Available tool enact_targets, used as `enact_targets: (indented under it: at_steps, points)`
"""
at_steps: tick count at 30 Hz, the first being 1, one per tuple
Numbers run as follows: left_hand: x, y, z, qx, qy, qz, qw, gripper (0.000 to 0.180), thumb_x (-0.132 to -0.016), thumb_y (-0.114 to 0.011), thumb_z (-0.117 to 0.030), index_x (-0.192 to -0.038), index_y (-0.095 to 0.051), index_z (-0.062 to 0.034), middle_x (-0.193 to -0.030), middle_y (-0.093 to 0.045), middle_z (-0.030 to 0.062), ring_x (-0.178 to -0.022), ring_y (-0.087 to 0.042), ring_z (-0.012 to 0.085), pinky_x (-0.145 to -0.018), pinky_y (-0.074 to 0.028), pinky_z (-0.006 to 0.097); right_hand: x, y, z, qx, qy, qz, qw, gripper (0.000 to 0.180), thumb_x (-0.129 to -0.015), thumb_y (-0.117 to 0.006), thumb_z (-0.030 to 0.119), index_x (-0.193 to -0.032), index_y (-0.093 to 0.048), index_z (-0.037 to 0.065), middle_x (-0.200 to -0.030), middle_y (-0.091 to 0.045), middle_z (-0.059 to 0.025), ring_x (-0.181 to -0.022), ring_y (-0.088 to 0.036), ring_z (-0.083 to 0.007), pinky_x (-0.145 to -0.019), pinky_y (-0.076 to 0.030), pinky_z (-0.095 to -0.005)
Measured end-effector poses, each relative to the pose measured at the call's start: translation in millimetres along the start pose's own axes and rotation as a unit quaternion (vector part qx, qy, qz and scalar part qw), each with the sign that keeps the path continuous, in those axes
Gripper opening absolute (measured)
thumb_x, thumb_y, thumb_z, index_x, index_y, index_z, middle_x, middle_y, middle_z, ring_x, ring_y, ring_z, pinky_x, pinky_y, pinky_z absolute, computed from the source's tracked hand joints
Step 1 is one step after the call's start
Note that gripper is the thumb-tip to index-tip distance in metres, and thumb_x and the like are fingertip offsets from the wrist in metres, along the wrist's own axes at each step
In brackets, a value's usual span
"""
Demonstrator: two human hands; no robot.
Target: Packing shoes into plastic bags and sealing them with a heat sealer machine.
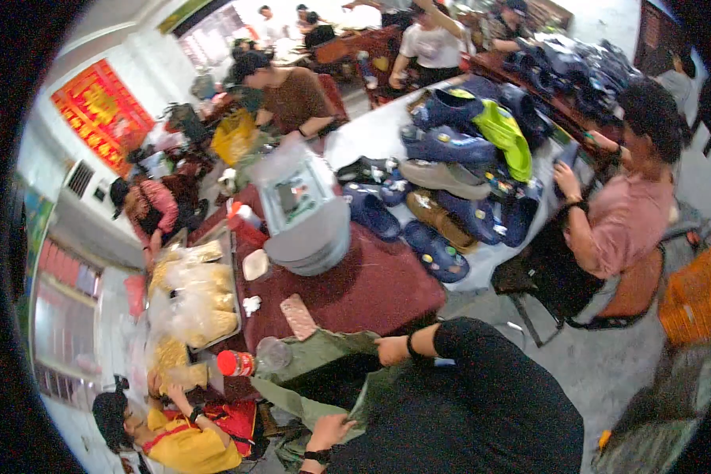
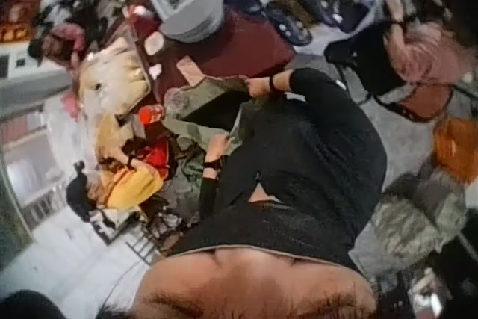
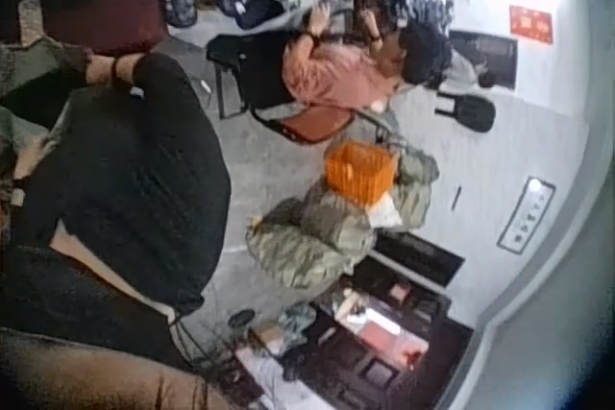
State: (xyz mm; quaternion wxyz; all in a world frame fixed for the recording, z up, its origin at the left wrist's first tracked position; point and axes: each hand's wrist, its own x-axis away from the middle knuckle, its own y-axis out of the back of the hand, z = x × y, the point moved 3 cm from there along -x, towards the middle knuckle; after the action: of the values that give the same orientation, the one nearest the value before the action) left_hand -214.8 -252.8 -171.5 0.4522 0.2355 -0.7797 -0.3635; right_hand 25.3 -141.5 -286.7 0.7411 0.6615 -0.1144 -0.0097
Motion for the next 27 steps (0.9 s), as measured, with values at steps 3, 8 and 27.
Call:
enact_targets:
  at_steps: [3, 8, 27]
  points:
    - [-15, 6, -2, -0.003, 0.0, 0.007, 1.0, 0.031, -0.077, -0.06, -0.038, -0.081, -0.061, -0.0074, -0.071, -0.06, 0.0152, -0.072, -0.058, 0.0353, -0.061, -0.044, 0.045, 9, 19, -3, 0.0, 0.005, -0.039, 0.999, 0.008, -0.067, -0.059, 0.013, -0.073, -0.063, 0.014, -0.078, -0.06, -0.0028, -0.086, -0.056, -0.0217, -0.099, -0.03, -0.0466]
    - [-32, 2, 19, -0.084, 0.044, 0.069, 0.993, 0.028, -0.075, -0.06, -0.033, -0.083, -0.064, -0.0073, -0.076, -0.062, 0.0152, -0.076, -0.058, 0.0365, -0.068, -0.044, 0.046, 70, 64, -45, -0.077, -0.107, -0.187, 0.974, 0.015, -0.069, -0.06, 0.021, -0.08, -0.062, 0.012, -0.093, -0.059, -0.0056, -0.097, -0.053, -0.0236, -0.093, -0.033, -0.0436]
    - [-108, -38, 38, -0.072, 0.104, 0.124, 0.984, 0.027, -0.071, -0.057, -0.03, -0.088, -0.065, -0.01, -0.083, -0.064, 0.0139, -0.08, -0.061, 0.0308, -0.076, -0.041, 0.046, 457, 112, -273, -0.621, -0.451, -0.632, 0.106, 0.057, -0.068, -0.072, 0.039, -0.108, -0.05, 0.006, -0.102, -0.055, -0.0115, -0.093, -0.055, -0.0257, -0.072, -0.051, -0.0481]
